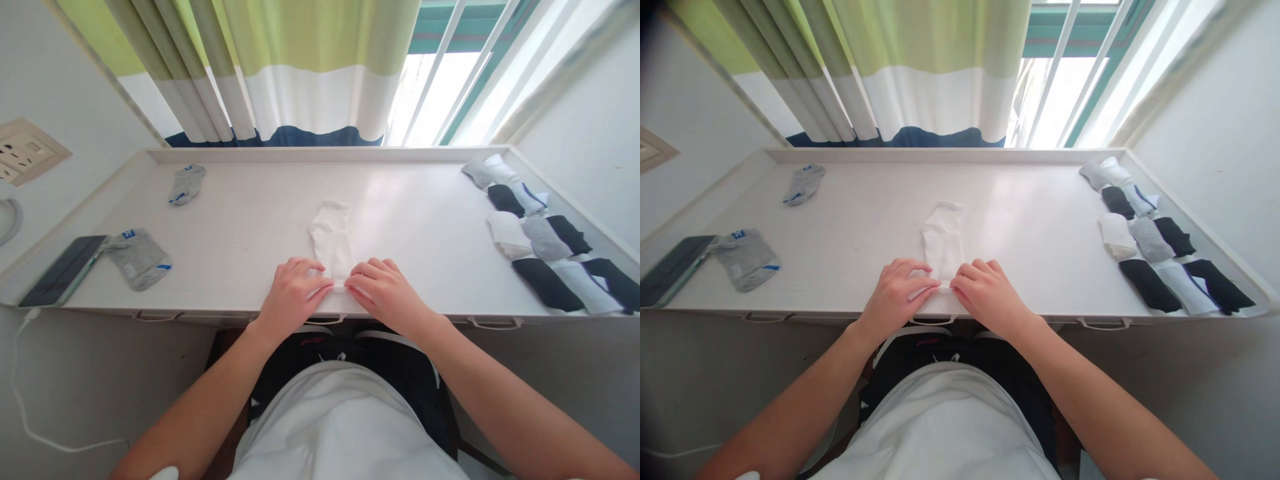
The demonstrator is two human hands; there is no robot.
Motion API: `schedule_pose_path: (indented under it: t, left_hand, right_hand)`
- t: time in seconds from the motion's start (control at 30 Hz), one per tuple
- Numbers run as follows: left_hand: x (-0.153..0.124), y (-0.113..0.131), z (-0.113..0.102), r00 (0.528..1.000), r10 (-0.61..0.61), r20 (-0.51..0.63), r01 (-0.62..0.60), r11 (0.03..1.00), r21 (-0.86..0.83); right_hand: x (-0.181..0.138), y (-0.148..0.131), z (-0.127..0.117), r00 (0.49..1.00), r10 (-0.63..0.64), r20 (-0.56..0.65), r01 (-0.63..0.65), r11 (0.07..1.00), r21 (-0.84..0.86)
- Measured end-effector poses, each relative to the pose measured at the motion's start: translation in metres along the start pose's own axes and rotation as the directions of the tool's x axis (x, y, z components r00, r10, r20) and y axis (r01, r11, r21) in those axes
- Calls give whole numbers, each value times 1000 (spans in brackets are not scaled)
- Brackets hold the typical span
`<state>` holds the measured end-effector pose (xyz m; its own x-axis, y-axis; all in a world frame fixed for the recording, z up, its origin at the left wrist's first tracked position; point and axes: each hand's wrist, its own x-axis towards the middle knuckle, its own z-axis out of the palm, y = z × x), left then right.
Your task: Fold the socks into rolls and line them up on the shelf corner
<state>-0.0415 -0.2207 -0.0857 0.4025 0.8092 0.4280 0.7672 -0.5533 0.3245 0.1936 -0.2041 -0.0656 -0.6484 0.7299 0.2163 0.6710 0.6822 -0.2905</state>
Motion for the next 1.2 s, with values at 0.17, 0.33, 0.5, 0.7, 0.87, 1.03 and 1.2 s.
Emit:
schedule_pose_path:
  t: [0.17,0.33,0.5,0.7,0.87,1.03,1.2]
  left_hand:
    - [4,8,-2,1000,3,3,-3,1000,12]
    - [10,13,5,1000,24,-16,-24,999,38]
    - [10,9,12,999,-6,-39,5,1000,-8]
    - [11,10,12,998,-64,-2,63,997,-33]
    - [11,13,11,998,-69,3,69,997,-20]
    - [7,12,11,997,-39,-74,38,999,-10]
    - [5,8,11,997,-10,-78,10,1000,-3]
  right_hand:
    - [4,-5,-1,996,82,45,-83,996,26]
    - [12,-8,-4,974,191,125,-203,974,97]
    - [14,-10,-1,967,234,98,-244,962,120]
    - [5,-8,1,996,88,-14,-87,994,60]
    - [3,-9,2,996,89,-13,-89,996,12]
    - [12,-10,1,977,207,46,-211,973,89]
    - [26,-10,-9,957,259,132,-277,951,140]
